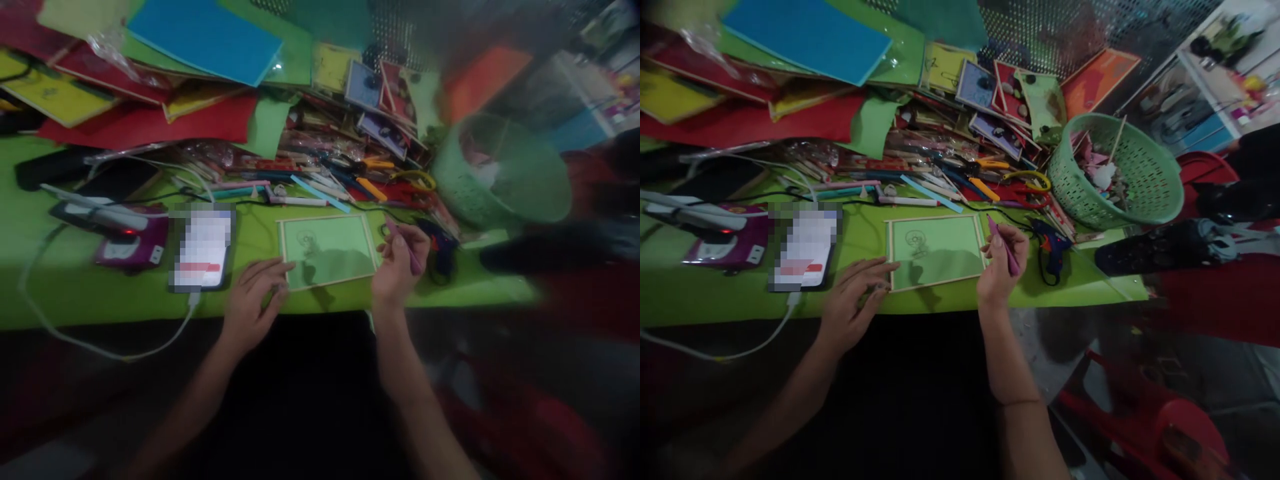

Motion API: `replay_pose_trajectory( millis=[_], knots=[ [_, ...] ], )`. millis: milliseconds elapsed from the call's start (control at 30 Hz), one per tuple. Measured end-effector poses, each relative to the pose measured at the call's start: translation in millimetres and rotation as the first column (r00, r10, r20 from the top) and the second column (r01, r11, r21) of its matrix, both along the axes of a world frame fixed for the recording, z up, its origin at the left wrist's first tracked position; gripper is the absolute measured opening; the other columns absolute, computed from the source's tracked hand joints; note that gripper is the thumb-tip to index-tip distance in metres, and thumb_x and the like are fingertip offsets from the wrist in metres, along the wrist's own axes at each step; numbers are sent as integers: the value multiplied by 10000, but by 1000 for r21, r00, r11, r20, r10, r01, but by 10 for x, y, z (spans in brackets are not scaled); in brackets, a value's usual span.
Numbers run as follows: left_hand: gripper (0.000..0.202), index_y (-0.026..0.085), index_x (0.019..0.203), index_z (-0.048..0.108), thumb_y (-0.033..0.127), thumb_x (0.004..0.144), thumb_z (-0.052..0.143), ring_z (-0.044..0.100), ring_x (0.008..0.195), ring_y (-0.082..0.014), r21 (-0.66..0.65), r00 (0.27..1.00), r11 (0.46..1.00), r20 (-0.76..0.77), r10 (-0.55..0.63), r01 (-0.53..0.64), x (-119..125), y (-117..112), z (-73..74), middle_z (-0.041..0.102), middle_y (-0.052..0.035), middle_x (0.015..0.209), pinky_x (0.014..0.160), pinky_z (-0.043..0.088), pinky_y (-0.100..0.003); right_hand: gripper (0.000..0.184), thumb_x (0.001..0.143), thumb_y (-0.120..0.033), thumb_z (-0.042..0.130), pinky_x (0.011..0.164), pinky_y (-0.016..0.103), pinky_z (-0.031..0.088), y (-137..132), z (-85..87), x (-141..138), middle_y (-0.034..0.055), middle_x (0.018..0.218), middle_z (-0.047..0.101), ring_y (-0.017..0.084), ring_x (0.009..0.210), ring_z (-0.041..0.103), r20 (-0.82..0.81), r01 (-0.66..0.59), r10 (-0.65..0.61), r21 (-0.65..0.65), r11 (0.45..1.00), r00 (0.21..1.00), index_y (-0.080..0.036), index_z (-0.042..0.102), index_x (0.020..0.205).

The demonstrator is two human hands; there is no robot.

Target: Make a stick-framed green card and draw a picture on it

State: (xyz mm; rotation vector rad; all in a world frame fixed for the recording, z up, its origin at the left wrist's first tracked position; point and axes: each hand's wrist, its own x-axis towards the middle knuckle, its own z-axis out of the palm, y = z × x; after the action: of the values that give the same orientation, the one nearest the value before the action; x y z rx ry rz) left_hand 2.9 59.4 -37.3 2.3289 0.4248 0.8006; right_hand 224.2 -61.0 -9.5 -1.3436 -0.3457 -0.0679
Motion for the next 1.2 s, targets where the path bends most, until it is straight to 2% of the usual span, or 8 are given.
replay_pose_trajectory(
  millis=[167,333,433,633,900,1067,1200],
  knots=[
    [116,241,1027,636,289,1053,534,674,1203,-226,-113,983,983,98,153,-142,22,-41,0,773,-55,1188,1035,521,-455,107,874,-317,640,551,237,389,-143,-45,76,-15,840,620,95,602,481,-59,-59,62,38,998,996,-236,646,945],
    [228,226,1046,668,396,1069,518,705,1086,-215,-227,970,947,37,240,-225,60,-80,45,768,-62,1109,982,559,-413,129,827,-320,680,543,228,361,-196,-114,126,-30,751,611,103,623,515,-207,-205,223,105,973,953,-222,673,911],
    [251,217,1039,685,413,1064,530,712,1050,-205,-215,970,948,10,241,-233,65,-87,55,772,-58,1092,952,563,-379,129,804,-302,703,550,225,357,-192,-113,123,-31,756,623,99,633,521,-233,-214,246,154,965,941,-217,685,900],
    [319,204,1046,720,457,1057,527,716,1017,-207,-197,960,940,-42,277,-279,46,-86,60,779,-68,1064,926,560,-361,112,830,-299,672,537,233,348,-203,-97,103,-25,778,617,97,611,496,-207,-206,231,135,969,951,-215,682,904],
    [353,205,1019,734,500,1036,540,714,953,-211,-163,942,928,-75,326,-334,60,-124,131,779,-66,1007,870,572,-356,132,822,-295,670,558,244,377,-206,-111,114,4,870,693,101,625,522,-215,-182,218,176,967,952,-214,676,927],
    [384,201,1059,728,532,1028,535,705,920,-209,-142,917,906,-54,395,-399,66,-20,109,757,-60,987,862,555,-345,131,815,-281,688,557,235,367,-200,-111,117,-8,825,703,93,600,510,-219,-196,240,206,959,946,-206,696,922],
    [399,206,1052,721,555,1015,533,700,873,-210,-136,915,905,-50,400,-403,135,99,68,750,-60,951,822,546,-345,125,799,-272,720,547,220,343,-186,-111,117,-22,772,676,86,601,513,-234,-199,254,236,951,939,-192,710,894]
  ],
)
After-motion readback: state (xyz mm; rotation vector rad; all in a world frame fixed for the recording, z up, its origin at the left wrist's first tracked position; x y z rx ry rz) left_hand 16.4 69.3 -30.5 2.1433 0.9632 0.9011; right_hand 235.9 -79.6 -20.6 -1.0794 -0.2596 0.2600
